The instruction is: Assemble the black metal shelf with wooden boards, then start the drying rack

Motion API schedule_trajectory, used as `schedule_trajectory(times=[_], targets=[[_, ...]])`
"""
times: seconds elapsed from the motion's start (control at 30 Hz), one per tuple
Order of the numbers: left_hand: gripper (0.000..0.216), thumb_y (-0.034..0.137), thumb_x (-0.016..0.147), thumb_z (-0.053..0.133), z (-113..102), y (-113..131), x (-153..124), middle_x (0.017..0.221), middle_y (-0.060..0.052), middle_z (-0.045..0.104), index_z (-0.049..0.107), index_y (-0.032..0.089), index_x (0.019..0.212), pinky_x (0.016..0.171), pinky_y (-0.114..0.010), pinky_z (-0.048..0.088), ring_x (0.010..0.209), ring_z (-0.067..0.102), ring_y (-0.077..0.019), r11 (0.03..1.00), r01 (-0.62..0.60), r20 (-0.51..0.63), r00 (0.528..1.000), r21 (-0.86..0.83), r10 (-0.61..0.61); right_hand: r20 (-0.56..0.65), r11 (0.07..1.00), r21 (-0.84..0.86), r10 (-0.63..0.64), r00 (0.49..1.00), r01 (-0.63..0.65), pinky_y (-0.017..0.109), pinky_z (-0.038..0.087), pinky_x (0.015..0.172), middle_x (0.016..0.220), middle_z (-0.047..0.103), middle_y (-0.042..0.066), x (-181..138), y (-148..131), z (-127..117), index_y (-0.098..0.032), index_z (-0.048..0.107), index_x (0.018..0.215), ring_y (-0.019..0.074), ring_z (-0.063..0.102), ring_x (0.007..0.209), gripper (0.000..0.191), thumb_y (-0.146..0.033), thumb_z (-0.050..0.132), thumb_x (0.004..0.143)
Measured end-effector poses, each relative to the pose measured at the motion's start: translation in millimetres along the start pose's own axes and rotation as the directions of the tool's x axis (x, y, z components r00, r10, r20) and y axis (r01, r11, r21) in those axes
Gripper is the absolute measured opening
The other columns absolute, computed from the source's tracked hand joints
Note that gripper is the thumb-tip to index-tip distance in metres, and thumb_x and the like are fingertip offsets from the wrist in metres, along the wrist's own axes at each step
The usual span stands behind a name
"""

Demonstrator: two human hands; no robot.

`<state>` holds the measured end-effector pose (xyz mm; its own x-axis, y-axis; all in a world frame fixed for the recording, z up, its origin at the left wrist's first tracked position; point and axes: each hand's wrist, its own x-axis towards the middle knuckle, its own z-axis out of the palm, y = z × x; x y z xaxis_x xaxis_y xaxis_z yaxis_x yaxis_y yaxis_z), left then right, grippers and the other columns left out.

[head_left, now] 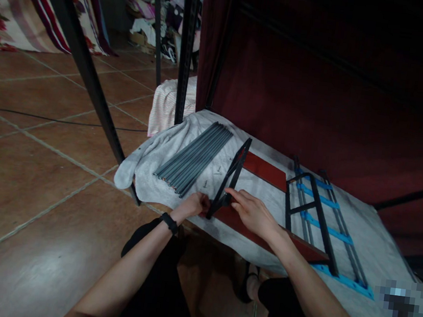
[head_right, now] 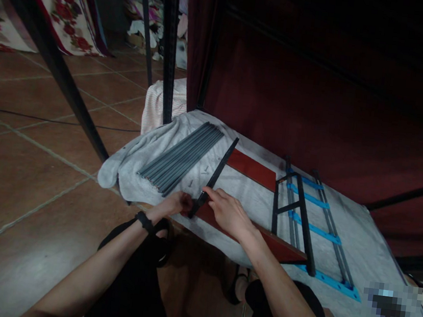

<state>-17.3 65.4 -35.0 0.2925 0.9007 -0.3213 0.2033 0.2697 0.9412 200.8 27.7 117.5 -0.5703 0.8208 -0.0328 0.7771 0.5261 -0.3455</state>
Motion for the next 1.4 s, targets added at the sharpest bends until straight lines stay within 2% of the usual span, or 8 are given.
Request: schedule_trajectory(times=[0.13, 0.37, 0.57, 0.8, 1.0, 1.2, 1.4], targets=[[0.02, 0.0, 0.052, 0.071, 1.2, -1.9, 5.5, 0.056, 0.003, 0.062, 0.064, 0.015, 0.063, 0.054, -0.021, 0.041, 0.054, 0.055, -0.0106, 0.999, -0.038, -0.026, 0.999, 0.003, 0.038, -0.01, 1.0, 0.001, 0.002, 1.0, -0.002, 0.033, 0.054, 0.096, 0.122, 0.07, 0.007, -0.7, 0.7, 0.8, -0.029, 0.05, 0.157, 0.0208, 0.07, 0.108, 0.051, -0.02, 0.044, 0.106], [0.009, 0.01, 0.062, 0.071, -0.2, -4.3, 3.0, 0.054, 0.001, 0.062, 0.065, 0.016, 0.066, 0.054, -0.025, 0.046, 0.051, 0.06, -0.0147, 1.0, 0.001, 0.006, 1.0, 0.013, -0.001, 0.003, 1.0, -0.006, -0.001, 1.0, 0.001, 0.034, 0.053, 0.096, 0.123, 0.07, 0.006, 0.7, 2.9, 2.4, -0.031, 0.05, 0.156, 0.0211, 0.07, 0.109, 0.052, -0.019, 0.045, 0.106], [0.018, 0.003, 0.053, 0.069, -0.8, -2.9, 5.2, 0.057, 0.005, 0.061, 0.064, 0.017, 0.064, 0.056, -0.021, 0.042, 0.056, 0.055, -0.0108, 0.999, -0.038, -0.02, 0.999, 0.037, 0.038, 0.0, 1.0, -0.01, 0.0, 1.0, 0.0, 0.034, 0.053, 0.094, 0.121, 0.07, 0.007, 0.6, 2.4, 1.8, -0.029, 0.05, 0.157, 0.021, 0.07, 0.106, 0.052, -0.019, 0.044, 0.106], [0.01, 0.009, 0.061, 0.066, 1.3, -6.0, 7.2, 0.054, 0.001, 0.06, 0.063, 0.017, 0.065, 0.056, -0.025, 0.046, 0.053, 0.058, -0.0144, 1.0, 0.001, -0.003, 1.0, 0.028, -0.001, 0.001, 1.0, -0.005, -0.009, 1.0, 0.009, 0.032, 0.053, 0.095, 0.122, 0.07, 0.006, 1.0, 1.9, 2.0, -0.03, 0.05, 0.156, 0.0198, 0.07, 0.108, 0.052, -0.018, 0.046, 0.105], [0.017, 0.005, 0.05, 0.065, -1.0, -0.9, 4.9, 0.057, 0.004, 0.061, 0.064, 0.017, 0.062, 0.056, -0.021, 0.04, 0.057, 0.052, -0.0106, 0.996, -0.059, -0.025, 0.998, 0.061, 0.061, 0.0, 1.0, -0.004, -0.004, 1.0, 0.004, 0.033, 0.053, 0.096, 0.122, 0.07, 0.007, 0.4, -0.1, 0.8, -0.027, 0.051, 0.156, 0.0206, 0.07, 0.106, 0.051, -0.019, 0.044, 0.106], [0.015, 0.008, 0.056, 0.063, 0.0, 1.8, 0.6, 0.058, 0.003, 0.062, 0.065, 0.017, 0.069, 0.056, -0.024, 0.043, 0.055, 0.055, -0.013, 0.998, -0.047, -0.017, 0.999, 0.043, 0.048, 0.004, 1.0, 0.005, -0.004, 1.0, 0.004, 0.035, 0.053, 0.098, 0.123, 0.07, 0.006, 0.8, 0.8, 2.5, -0.03, 0.051, 0.156, 0.0208, 0.069, 0.109, 0.052, -0.018, 0.045, 0.106], [0.021, 0.002, 0.051, 0.061, 1.1, 4.0, 0.4, 0.06, 0.004, 0.061, 0.064, 0.017, 0.065, 0.06, -0.023, 0.041, 0.059, 0.054, -0.0118, 0.994, -0.087, -0.03, 0.996, 0.062, 0.089, -0.001, 1.0, 0.0, -0.003, 1.0, 0.003, 0.033, 0.053, 0.095, 0.121, 0.07, 0.006, 0.4, 0.2, 3.2, -0.03, 0.051, 0.156, 0.0203, 0.07, 0.107, 0.052, -0.018, 0.045, 0.105]])
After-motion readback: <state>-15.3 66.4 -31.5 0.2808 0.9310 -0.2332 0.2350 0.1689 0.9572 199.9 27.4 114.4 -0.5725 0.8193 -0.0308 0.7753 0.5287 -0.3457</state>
